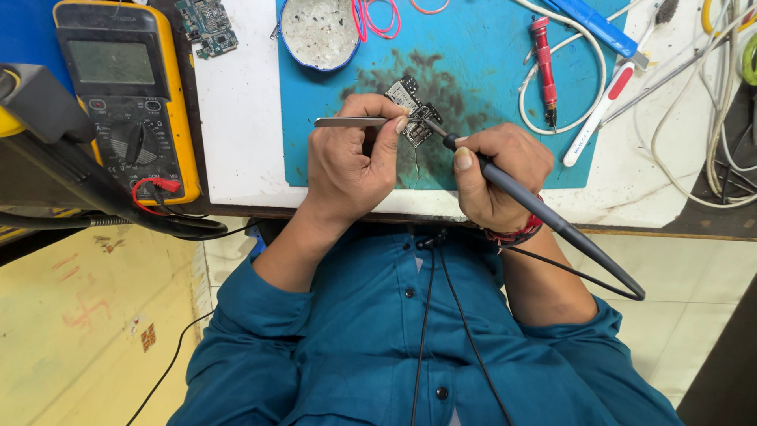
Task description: The person solders a small circuit board held on a workbench mat, steadying it with tweezers in one hand while applying a soldering iron to the board with the other. They occasionally reposition the board and dip the iron or tweezers toward a flux container before continuing to work on the board's components.
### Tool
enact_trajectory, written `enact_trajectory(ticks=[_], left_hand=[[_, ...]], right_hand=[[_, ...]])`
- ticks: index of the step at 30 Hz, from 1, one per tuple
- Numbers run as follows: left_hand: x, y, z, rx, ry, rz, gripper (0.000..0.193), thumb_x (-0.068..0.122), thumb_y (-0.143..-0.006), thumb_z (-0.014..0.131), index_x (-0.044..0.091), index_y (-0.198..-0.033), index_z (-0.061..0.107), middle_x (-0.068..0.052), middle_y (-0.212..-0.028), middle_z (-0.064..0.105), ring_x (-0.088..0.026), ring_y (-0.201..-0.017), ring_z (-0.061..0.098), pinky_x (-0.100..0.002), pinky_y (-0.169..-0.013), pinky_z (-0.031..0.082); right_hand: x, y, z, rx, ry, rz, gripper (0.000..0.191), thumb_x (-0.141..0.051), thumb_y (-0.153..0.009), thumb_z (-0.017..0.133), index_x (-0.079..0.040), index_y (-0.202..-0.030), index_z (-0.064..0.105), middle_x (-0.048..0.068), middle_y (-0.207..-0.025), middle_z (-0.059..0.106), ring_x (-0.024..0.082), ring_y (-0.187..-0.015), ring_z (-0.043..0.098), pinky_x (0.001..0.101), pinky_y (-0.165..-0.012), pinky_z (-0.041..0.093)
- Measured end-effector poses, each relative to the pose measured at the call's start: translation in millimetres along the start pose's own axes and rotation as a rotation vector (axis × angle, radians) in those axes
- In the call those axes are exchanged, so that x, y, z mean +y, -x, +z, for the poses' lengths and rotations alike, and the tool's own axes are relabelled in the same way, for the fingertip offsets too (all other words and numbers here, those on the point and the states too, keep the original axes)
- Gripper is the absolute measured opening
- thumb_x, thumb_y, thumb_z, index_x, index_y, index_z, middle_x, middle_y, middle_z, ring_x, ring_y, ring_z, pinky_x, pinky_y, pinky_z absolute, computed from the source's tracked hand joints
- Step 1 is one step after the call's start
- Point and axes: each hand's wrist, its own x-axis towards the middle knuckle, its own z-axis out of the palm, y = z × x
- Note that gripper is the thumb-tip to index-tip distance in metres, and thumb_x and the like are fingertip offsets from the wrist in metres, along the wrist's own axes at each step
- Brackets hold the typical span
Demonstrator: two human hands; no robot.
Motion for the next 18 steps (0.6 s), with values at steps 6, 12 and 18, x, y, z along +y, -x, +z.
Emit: enact_trajectory(ticks=[6,12,18], left_hand=[[-0.9,0.8,-0.2,-0.002,-0.003,-0.005,0.006,0.002,-0.103,0.07,0.002,-0.105,0.065,-0.006,-0.093,0.071,-0.01,-0.066,0.067,-0.026,-0.058,0.051],[-0.6,1.0,-0.1,-0.002,0.01,-0.029,0.006,0.002,-0.103,0.07,0.003,-0.106,0.065,-0.004,-0.09,0.07,-0.009,-0.065,0.065,-0.025,-0.058,0.05],[2.4,1.1,-0.1,0.004,0.011,-0.036,0.006,0.003,-0.103,0.07,0.003,-0.106,0.065,-0.004,-0.086,0.07,-0.008,-0.064,0.063,-0.025,-0.056,0.049]], right_hand=[[-0.3,0.0,0.0,-0.003,0.003,0.01,0.008,-0.005,-0.102,0.067,-0.001,-0.095,0.064,0.011,-0.082,0.068,0.025,-0.066,0.062,0.0328,-0.058,0.046],[-1.4,-1.0,0.3,-0.01,0.003,0.017,0.008,-0.004,-0.102,0.067,-0.001,-0.096,0.064,0.011,-0.08,0.067,0.024,-0.067,0.062,0.0325,-0.058,0.046],[-4.8,-1.7,-1.7,-0.006,0.005,0.016,0.008,-0.004,-0.102,0.067,-0.001,-0.096,0.064,0.011,-0.081,0.067,0.025,-0.067,0.062,0.0324,-0.058,0.046]])
